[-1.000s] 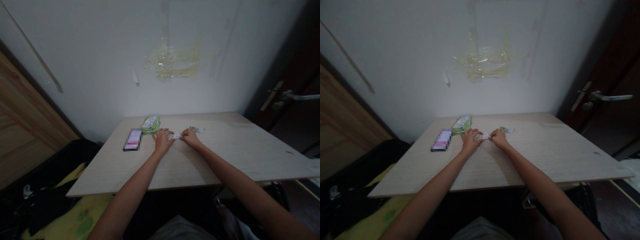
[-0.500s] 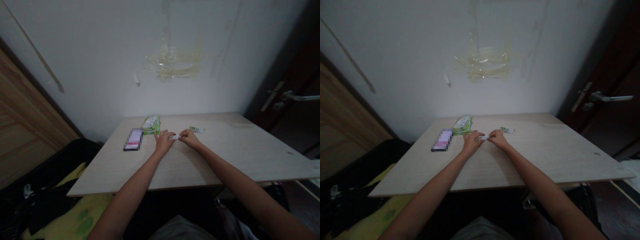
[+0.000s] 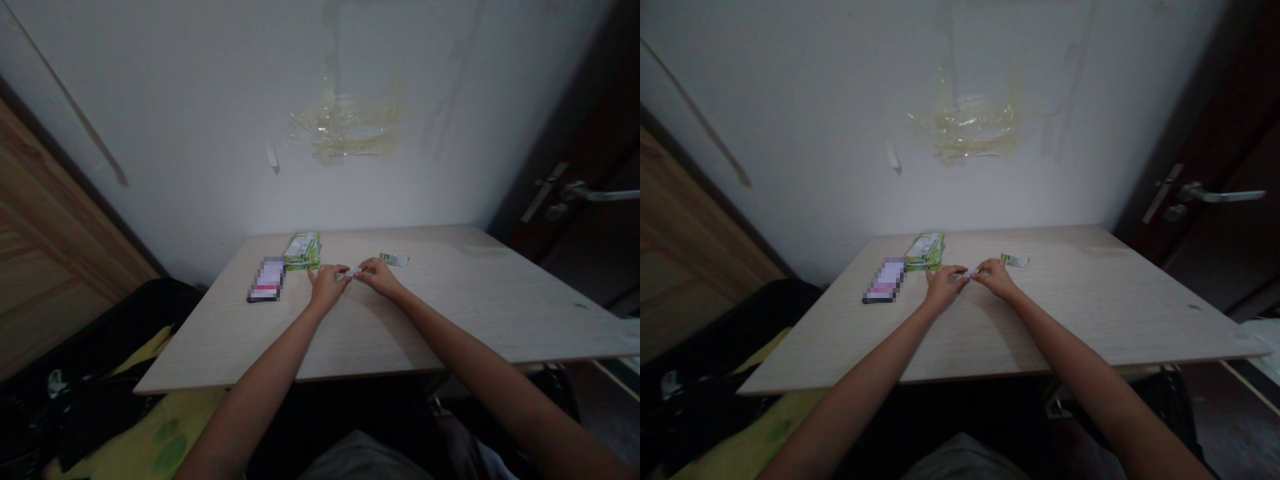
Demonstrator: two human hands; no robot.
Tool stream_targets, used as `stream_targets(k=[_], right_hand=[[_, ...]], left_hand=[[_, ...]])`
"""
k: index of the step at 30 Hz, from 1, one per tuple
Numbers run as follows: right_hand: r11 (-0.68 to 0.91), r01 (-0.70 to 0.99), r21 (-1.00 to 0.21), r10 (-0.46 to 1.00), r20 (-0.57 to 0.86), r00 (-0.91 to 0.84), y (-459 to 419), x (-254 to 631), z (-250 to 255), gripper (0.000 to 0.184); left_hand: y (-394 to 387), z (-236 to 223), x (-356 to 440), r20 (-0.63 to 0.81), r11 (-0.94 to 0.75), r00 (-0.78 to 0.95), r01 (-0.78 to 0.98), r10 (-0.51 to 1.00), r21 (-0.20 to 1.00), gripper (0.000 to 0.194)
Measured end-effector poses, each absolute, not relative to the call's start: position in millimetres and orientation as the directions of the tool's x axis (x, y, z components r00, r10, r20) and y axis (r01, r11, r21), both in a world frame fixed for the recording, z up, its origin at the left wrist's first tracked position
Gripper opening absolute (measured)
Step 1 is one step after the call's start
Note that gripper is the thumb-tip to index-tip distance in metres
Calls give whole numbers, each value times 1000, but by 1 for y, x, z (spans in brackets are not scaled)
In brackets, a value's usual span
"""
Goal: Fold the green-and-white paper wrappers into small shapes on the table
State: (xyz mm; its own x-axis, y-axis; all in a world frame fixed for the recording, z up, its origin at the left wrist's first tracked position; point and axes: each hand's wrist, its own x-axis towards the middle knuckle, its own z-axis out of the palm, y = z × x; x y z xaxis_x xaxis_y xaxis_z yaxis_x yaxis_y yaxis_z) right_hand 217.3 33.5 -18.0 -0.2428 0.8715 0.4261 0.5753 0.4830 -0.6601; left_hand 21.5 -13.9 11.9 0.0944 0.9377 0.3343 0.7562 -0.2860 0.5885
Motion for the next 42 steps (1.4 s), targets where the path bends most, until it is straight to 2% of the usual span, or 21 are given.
stream_targets(k=[4,16,27,35,42], right_hand=[[484,597,-640,866,448,-222,34,217,-22,24],[502,617,-606,852,468,-234,30,217,-16,20],[518,630,-579,835,502,-225,24,214,-13,14],[561,646,-518,788,573,-224,24,212,-15,7],[580,693,-427,756,599,-263,17,208,-7,6]], left_hand=[[-14,12,23,325,-271,79,751,942,603,25],[-14,11,24,314,-251,49,719,948,648,21],[-16,9,27,283,-253,89,741,955,621,22],[-14,6,27,317,-283,120,793,941,540,24],[-12,4,27,354,-300,116,795,928,527,23]])
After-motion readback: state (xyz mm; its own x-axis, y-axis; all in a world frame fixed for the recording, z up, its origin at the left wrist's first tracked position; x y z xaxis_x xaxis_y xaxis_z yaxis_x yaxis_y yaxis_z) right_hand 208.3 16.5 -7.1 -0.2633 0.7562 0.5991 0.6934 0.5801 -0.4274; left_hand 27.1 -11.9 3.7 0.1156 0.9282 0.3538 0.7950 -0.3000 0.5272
